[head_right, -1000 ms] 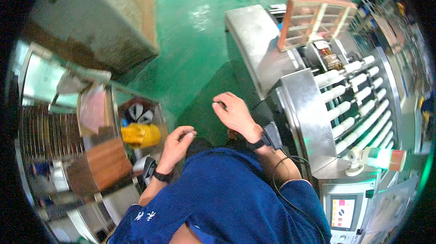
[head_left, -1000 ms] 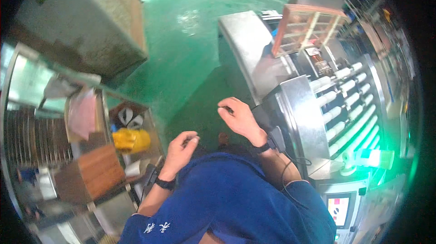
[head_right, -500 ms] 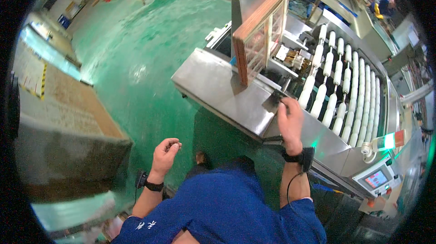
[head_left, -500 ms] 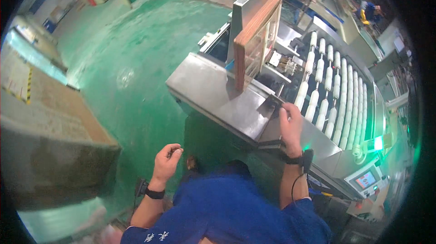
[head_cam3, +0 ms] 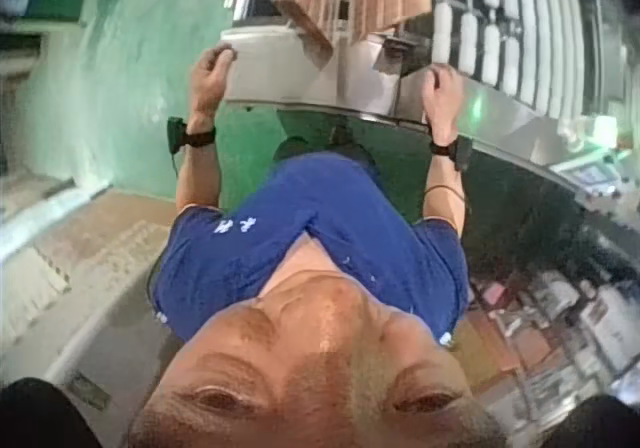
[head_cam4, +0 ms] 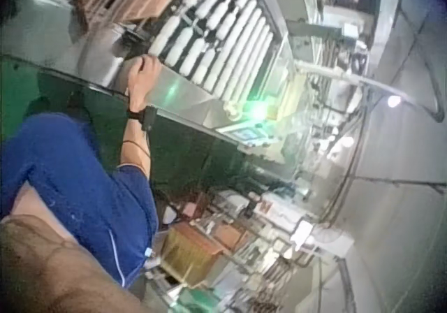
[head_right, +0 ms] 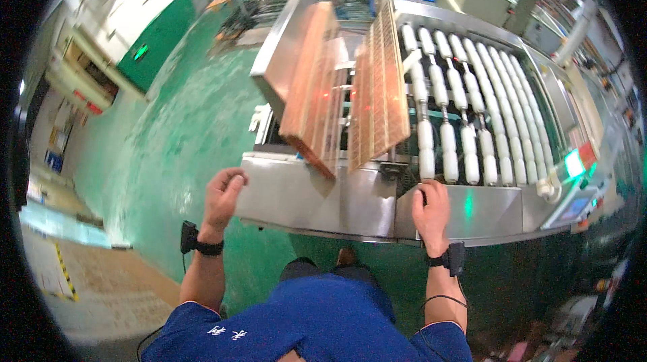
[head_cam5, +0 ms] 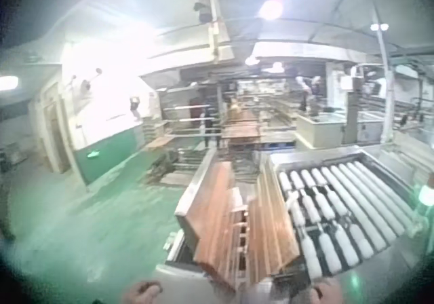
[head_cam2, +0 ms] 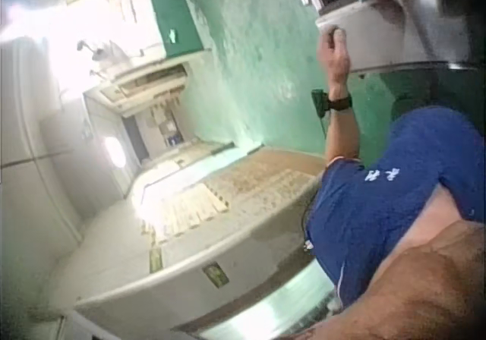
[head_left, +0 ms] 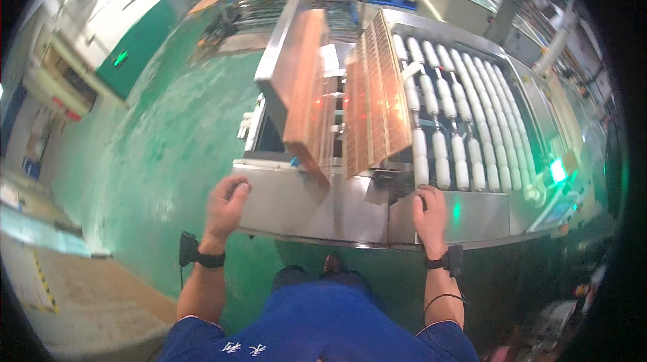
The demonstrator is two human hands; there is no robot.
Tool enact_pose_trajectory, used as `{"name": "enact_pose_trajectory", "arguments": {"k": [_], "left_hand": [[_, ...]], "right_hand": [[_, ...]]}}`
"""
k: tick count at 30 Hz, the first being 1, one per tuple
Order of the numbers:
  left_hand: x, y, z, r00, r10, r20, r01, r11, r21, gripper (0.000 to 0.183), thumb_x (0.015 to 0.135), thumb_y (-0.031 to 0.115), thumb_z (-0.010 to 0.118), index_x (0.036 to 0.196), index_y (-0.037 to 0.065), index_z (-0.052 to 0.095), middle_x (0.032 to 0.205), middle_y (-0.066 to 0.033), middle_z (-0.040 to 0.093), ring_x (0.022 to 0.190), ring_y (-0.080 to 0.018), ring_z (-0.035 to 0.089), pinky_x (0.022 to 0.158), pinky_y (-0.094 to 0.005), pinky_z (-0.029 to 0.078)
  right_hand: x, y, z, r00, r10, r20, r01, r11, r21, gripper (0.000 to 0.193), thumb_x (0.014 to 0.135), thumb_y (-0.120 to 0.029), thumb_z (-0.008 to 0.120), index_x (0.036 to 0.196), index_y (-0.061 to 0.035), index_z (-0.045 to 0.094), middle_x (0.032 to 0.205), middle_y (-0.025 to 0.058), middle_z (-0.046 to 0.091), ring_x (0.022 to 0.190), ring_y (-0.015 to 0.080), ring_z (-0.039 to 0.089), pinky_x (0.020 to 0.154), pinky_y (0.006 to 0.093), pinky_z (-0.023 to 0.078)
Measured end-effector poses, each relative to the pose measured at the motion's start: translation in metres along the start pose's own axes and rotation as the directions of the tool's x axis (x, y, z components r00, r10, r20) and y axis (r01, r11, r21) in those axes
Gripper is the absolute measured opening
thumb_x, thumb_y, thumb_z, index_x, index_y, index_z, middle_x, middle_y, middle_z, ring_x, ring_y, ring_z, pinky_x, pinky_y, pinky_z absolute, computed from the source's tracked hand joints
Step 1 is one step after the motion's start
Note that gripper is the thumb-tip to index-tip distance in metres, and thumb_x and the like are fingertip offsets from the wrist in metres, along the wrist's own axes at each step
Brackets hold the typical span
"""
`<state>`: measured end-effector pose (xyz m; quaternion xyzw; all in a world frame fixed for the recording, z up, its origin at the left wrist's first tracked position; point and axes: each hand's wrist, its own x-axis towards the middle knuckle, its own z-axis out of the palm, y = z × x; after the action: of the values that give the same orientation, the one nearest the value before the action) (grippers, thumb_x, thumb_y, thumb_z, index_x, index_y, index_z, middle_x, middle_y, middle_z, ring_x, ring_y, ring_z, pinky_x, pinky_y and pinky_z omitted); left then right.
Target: Insert production parts into an automated assembly or testing machine.
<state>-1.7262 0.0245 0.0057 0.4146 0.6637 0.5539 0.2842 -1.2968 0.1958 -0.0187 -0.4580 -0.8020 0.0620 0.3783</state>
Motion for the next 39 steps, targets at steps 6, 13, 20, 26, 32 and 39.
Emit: {"name": "enact_pose_trajectory", "arguments": {"k": [6, 13, 20, 26, 32, 39], "left_hand": [[0.152, 0.054, -0.011, 0.958, 0.284, 0.04, -0.283, 0.959, -0.035, 0.023, 0.1, 0.013, 0.06, 0.116, -0.002, 0.066, 0.103, -0.0054, 0.069, 0.096, -0.0125, 0.062, 0.088, -0.0275, 0.049], [0.329, 0.075, 0.03, 0.816, 0.539, 0.21, -0.545, 0.838, -0.033, 0.02, 0.099, 0.009, 0.06, 0.114, -0.002, 0.066, 0.106, -0.0073, 0.07, 0.098, -0.0141, 0.064, 0.088, -0.0284, 0.05], [0.369, 0.118, 0.079, 0.509, 0.522, 0.684, -0.788, 0.603, 0.127, 0.04, 0.098, 0.023, 0.063, 0.128, -0.003, 0.061, 0.111, -0.0187, 0.071, 0.107, -0.0263, 0.068, 0.094, -0.0372, 0.051], [0.358, 0.12, 0.073, 0.464, 0.505, 0.728, -0.807, 0.58, 0.112, 0.042, 0.097, 0.023, 0.063, 0.13, -0.003, 0.06, 0.108, -0.0184, 0.071, 0.1, -0.0257, 0.067, 0.089, -0.0363, 0.051], [0.346, 0.125, 0.075, 0.564, 0.456, 0.689, -0.755, 0.623, 0.206, 0.04, 0.097, 0.021, 0.06, 0.129, -0.003, 0.06, 0.111, -0.0181, 0.07, 0.104, -0.0255, 0.065, 0.093, -0.0365, 0.049], [0.372, 0.096, 0.066, 0.736, 0.399, 0.547, -0.587, 0.778, 0.223, 0.043, 0.099, 0.021, 0.061, 0.133, -0.004, 0.057, 0.137, -0.0169, 0.059, 0.131, -0.0281, 0.052, 0.111, -0.038, 0.038]], "right_hand": [[-0.002, -0.006, -0.001, 0.99, 0.115, -0.08, -0.12, 0.991, -0.063, 0.011, 0.087, -0.007, 0.064, 0.096, -0.001, 0.066, 0.106, 0.0158, 0.068, 0.1, 0.0363, 0.062, 0.088, 0.0444, 0.05], [-0.033, -0.031, 0.017, 0.891, 0.315, -0.327, -0.377, 0.915, -0.145, 0.015, 0.084, -0.005, 0.065, 0.098, -0.0016, 0.066, 0.108, 0.0163, 0.07, 0.102, 0.0364, 0.064, 0.092, 0.0444, 0.051], [-0.064, -0.073, 0.041, 0.867, 0.344, -0.361, -0.467, 0.814, -0.345, 0.026, 0.081, -0.005, 0.066, 0.107, -0.0005, 0.068, 0.124, 0.0145, 0.066, 0.122, 0.0352, 0.057, 0.105, 0.0442, 0.047], [-0.076, -0.084, 0.05, 0.865, 0.293, -0.408, -0.446, 0.822, -0.354, 0.019, 0.079, -0.005, 0.065, 0.097, 0.0007, 0.068, 0.122, 0.0156, 0.066, 0.12, 0.0342, 0.057, 0.106, 0.0424, 0.046], [-0.08, -0.078, 0.049, 0.854, 0.27, -0.444, -0.435, 0.84, -0.326, 0.016, 0.079, -0.006, 0.065, 0.093, 0.0002, 0.069, 0.122, 0.0157, 0.066, 0.119, 0.0338, 0.057, 0.105, 0.042, 0.046], [-0.081, -0.044, 0.028, 0.925, 0.196, -0.326, -0.279, 0.932, -0.231, 0.012, 0.079, -0.009, 0.067, 0.089, -0.0029, 0.069, 0.113, 0.0111, 0.068, 0.11, 0.03, 0.06, 0.098, 0.0411, 0.048]]}}
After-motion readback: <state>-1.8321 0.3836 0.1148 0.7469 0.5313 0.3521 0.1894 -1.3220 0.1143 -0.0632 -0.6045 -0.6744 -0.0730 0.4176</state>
